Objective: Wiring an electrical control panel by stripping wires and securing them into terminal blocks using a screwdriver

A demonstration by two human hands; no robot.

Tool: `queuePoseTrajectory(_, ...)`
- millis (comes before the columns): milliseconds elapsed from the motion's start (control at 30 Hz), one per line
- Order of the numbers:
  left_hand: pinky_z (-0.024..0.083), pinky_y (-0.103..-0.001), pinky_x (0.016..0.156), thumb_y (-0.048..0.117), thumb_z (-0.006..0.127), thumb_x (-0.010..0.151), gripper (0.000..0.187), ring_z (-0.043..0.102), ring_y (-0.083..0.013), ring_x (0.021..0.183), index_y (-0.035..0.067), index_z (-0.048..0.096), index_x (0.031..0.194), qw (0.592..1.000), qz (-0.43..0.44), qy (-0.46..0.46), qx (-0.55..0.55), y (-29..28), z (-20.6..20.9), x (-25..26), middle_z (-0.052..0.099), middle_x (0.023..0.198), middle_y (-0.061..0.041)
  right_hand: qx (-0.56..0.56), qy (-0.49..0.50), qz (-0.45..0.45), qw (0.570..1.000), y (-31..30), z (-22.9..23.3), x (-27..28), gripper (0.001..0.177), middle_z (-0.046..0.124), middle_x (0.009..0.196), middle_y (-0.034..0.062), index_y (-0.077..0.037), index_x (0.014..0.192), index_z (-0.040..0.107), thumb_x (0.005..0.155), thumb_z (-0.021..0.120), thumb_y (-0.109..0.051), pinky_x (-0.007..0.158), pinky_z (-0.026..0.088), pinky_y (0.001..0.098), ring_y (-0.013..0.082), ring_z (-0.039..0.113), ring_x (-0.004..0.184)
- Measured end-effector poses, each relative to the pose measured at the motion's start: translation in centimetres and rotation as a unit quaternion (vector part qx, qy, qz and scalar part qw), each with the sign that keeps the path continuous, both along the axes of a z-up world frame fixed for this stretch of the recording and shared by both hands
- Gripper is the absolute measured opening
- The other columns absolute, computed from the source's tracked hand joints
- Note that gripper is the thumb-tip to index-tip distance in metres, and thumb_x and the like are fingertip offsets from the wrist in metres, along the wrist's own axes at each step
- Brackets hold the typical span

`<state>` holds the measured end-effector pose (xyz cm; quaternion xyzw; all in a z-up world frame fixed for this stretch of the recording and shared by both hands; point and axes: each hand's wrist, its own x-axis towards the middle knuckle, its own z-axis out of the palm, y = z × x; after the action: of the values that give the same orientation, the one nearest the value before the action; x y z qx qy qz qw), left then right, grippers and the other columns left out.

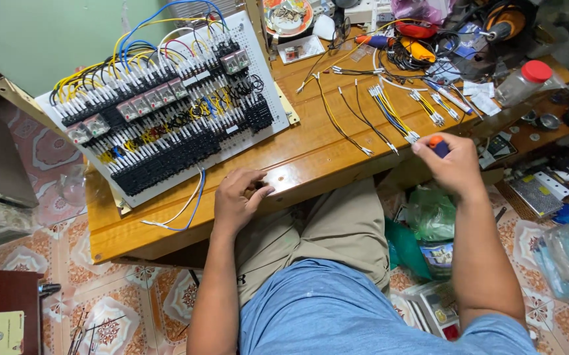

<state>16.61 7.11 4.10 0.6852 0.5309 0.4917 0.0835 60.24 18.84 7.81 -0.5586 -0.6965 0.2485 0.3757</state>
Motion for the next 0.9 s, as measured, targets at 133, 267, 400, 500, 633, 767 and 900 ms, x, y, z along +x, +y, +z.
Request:
queuePoseTrajectory(133, 0.056, -0.041, 0.076, 0.026, 0.086, 0.084, 0.026, 0.07, -0.031, 0.079, 0.016, 0.077, 0.106, 1.0, -0.006, 0.007, -0.006, -0.1, 0.3, 0.2, 0.073, 0.089, -0.005, 0.012, -0.047, -0.045, 0.998, 3.8, -1.1, 2.6, 0.009, 0.063, 0.07, 0.0061, -0.018, 0.097, 0.079, 0.093, 0.083, -0.025, 0.06, 0.04, 0.0288, 0.0157, 0.054, 0.067)
queuePoseTrajectory(267, 0.048, -0.034, 0.073, 0.022, 0.084, 0.087, 0.02, 0.065, -0.0221, 0.08, 0.009, 0.074, 0.099, 0.998, 0.004, 0.067, 0.019, -0.2, 0.6, 0.5, 0.075, 0.089, -0.003, -0.062, -0.104, -0.056, 0.991, 5.4, -0.1, 3.0, 0.025, 0.056, 0.073, -0.0018, -0.016, 0.085, 0.073, 0.094, 0.075, -0.039, 0.06, 0.039, 0.0337, 0.0147, 0.045, 0.066)
queuePoseTrajectory(400, 0.048, -0.034, 0.076, 0.019, 0.085, 0.087, 0.017, 0.065, -0.0219, 0.08, 0.01, 0.075, 0.098, 0.997, 0.004, 0.067, 0.027, -0.1, 0.3, 0.5, 0.076, 0.09, -0.003, -0.061, -0.169, -0.04, 0.983, 7.4, -1.2, 3.8, 0.038, 0.045, 0.063, 0.0024, -0.016, 0.078, 0.066, 0.093, 0.07, -0.05, 0.057, 0.034, 0.0382, 0.0204, 0.04, 0.06)
queuePoseTrajectory(500, 0.047, -0.034, 0.075, 0.018, 0.085, 0.087, 0.017, 0.065, -0.0214, 0.078, 0.009, 0.074, 0.096, 0.997, 0.003, 0.076, 0.032, -0.1, 0.6, 0.6, 0.075, 0.089, -0.003, -0.083, -0.166, -0.028, 0.982, 7.1, -0.2, 3.0, 0.047, 0.043, 0.062, 0.003, -0.013, 0.071, 0.052, 0.097, 0.072, -0.047, 0.057, 0.036, 0.0378, 0.0198, 0.041, 0.058)
queuePoseTrajectory(633, 0.055, -0.043, 0.072, 0.024, 0.085, 0.084, 0.02, 0.068, -0.0325, 0.076, 0.015, 0.077, 0.1, 0.999, 0.01, 0.04, -0.011, 0.0, 0.6, 0.4, 0.072, 0.081, -0.005, -0.015, -0.114, -0.053, 0.992, 8.7, -3.2, 4.4, 0.018, 0.051, 0.055, 0.01, -0.008, 0.083, 0.075, 0.089, 0.08, -0.024, 0.051, 0.039, 0.0333, 0.0219, 0.05, 0.057)
queuePoseTrajectory(767, 0.055, -0.042, 0.073, 0.025, 0.085, 0.085, 0.02, 0.069, -0.0306, 0.077, 0.016, 0.077, 0.1, 0.999, 0.014, 0.045, -0.007, 0.0, 0.3, 0.3, 0.073, 0.081, -0.004, -0.022, -0.114, -0.052, 0.992, 9.1, -3.5, 4.4, 0.019, 0.052, 0.056, 0.0087, -0.009, 0.081, 0.073, 0.088, 0.08, -0.025, 0.052, 0.041, 0.0328, 0.0216, 0.051, 0.056)
queuePoseTrajectory(900, 0.054, -0.041, 0.073, 0.027, 0.085, 0.085, 0.02, 0.068, -0.0299, 0.077, 0.017, 0.078, 0.101, 0.999, 0.016, 0.043, -0.005, 0.0, 0.1, 0.3, 0.073, 0.081, -0.003, -0.025, -0.105, -0.037, 0.993, 8.3, -2.1, 3.4, 0.014, 0.054, 0.058, 0.0108, -0.009, 0.086, 0.076, 0.086, 0.08, -0.023, 0.052, 0.042, 0.0308, 0.0225, 0.053, 0.057)
